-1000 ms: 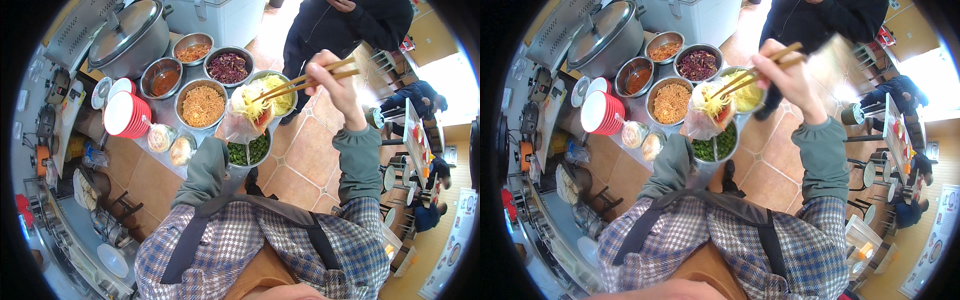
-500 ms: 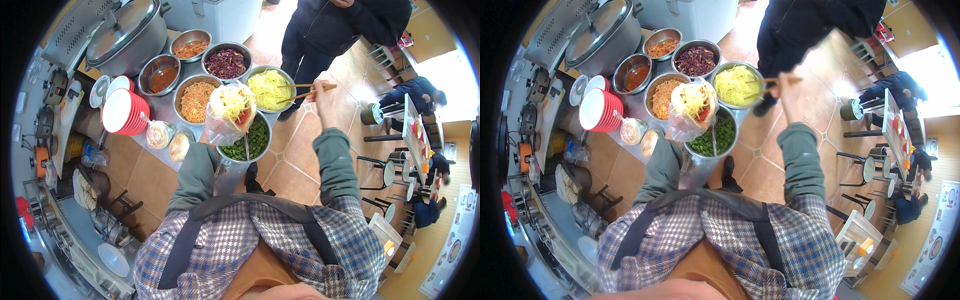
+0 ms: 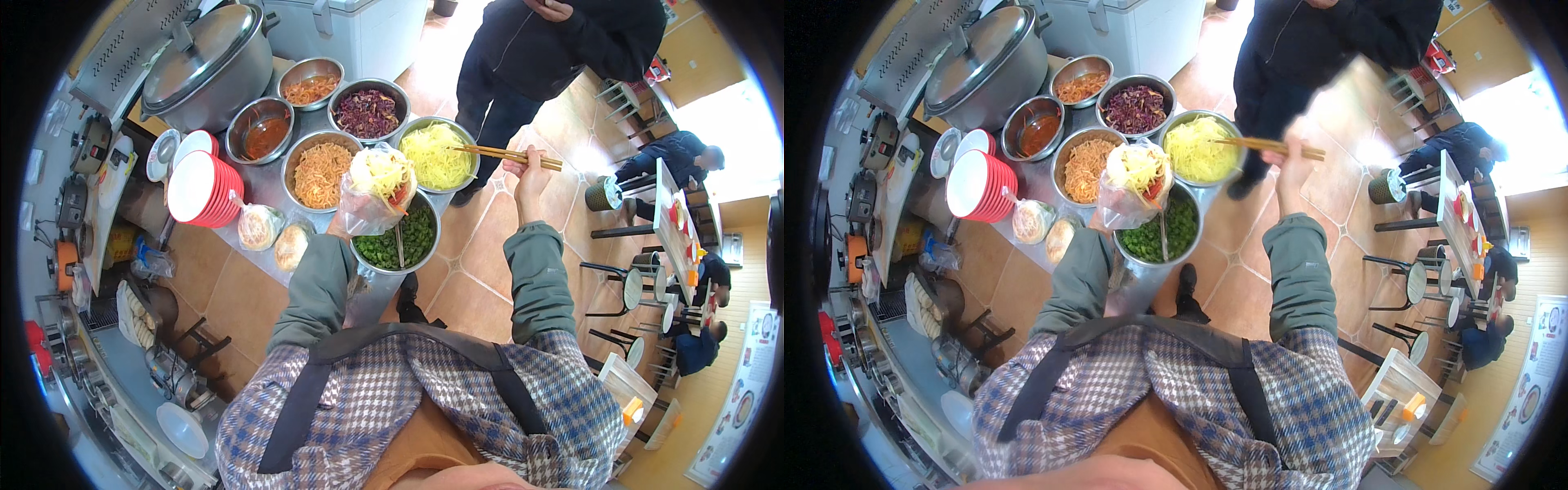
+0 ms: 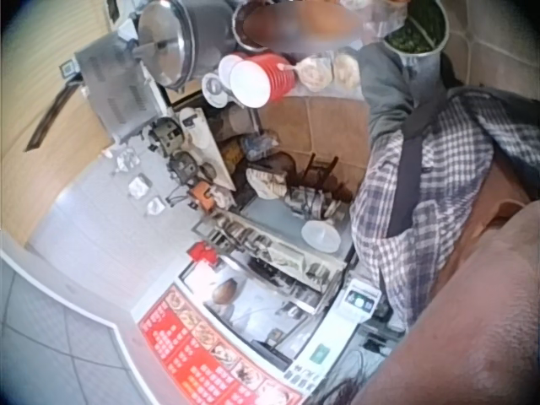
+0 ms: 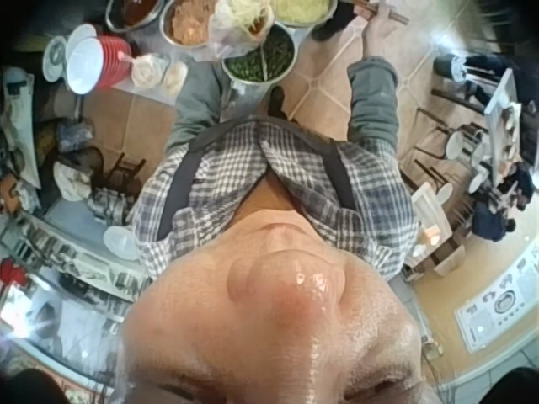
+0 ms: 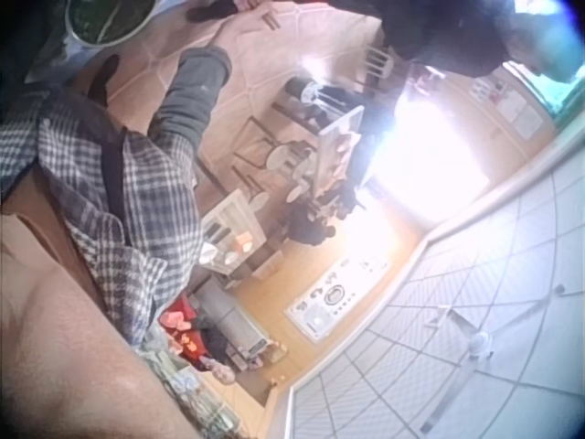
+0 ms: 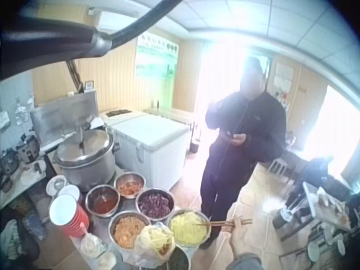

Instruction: The person assembles a food item by placing a flatbread into a plastic bag and adding various toppings from metal bowls using chopsticks. The person then ties the bag and hands it to a customer.

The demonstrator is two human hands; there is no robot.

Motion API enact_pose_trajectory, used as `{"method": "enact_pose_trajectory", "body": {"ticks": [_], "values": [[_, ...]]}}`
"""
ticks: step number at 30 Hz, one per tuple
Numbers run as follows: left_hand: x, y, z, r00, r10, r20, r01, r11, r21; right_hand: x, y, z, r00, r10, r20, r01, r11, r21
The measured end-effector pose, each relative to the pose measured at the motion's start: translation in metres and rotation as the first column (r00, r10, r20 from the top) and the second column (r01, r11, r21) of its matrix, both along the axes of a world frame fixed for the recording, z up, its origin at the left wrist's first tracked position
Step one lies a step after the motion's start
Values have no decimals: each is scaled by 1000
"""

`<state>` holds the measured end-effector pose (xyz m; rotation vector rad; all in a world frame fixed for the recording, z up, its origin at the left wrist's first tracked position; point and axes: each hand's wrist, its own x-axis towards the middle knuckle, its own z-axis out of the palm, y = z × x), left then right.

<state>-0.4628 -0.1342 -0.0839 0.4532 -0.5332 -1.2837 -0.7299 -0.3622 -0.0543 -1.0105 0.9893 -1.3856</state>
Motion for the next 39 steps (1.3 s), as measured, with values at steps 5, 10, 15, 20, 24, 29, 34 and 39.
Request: {"method": "enact_pose_trajectory", "body": {"ticks": [5, 10, 15, 20, 24, 29, 34, 39], "values": [[-3, -17, -2, 1000, 13, 5, -13, 999, -39, -6, 9, 55, 991, 124, 42, -117, 982, -145], [-12, -34, 5, 999, 33, 32, -29, 992, -124, 3, 39, 132, 955, 287, 80, -256, 928, -271], [-22, -36, 16, 959, 184, 217, -157, 978, -136, 30, 68, 166, 872, 484, -75, -489, 854, -178], [-17, -17, 28, 869, 259, 421, -258, 964, -59, -1, 63, 204, 915, 363, -177, -404, 834, -377], [-11, 10, 40, 981, 192, -37, -189, 979, 83, 20, 57, 114, 815, 211, -540, -357, 916, -182], [24, 75, 37, 969, 241, -48, -237, 968, 84, 23, 67, -53, 677, 418, -605, -389, 902, 189], [57, 142, 16, 947, 320, -3, -317, 938, 139, 9, 152, -80, 372, -11, -928, -633, 729, -262], [61, 176, 1, 937, 348, 5, -343, 921, 183, 75, 191, -67, 21, -48, -999, -982, 189, -30]]}}
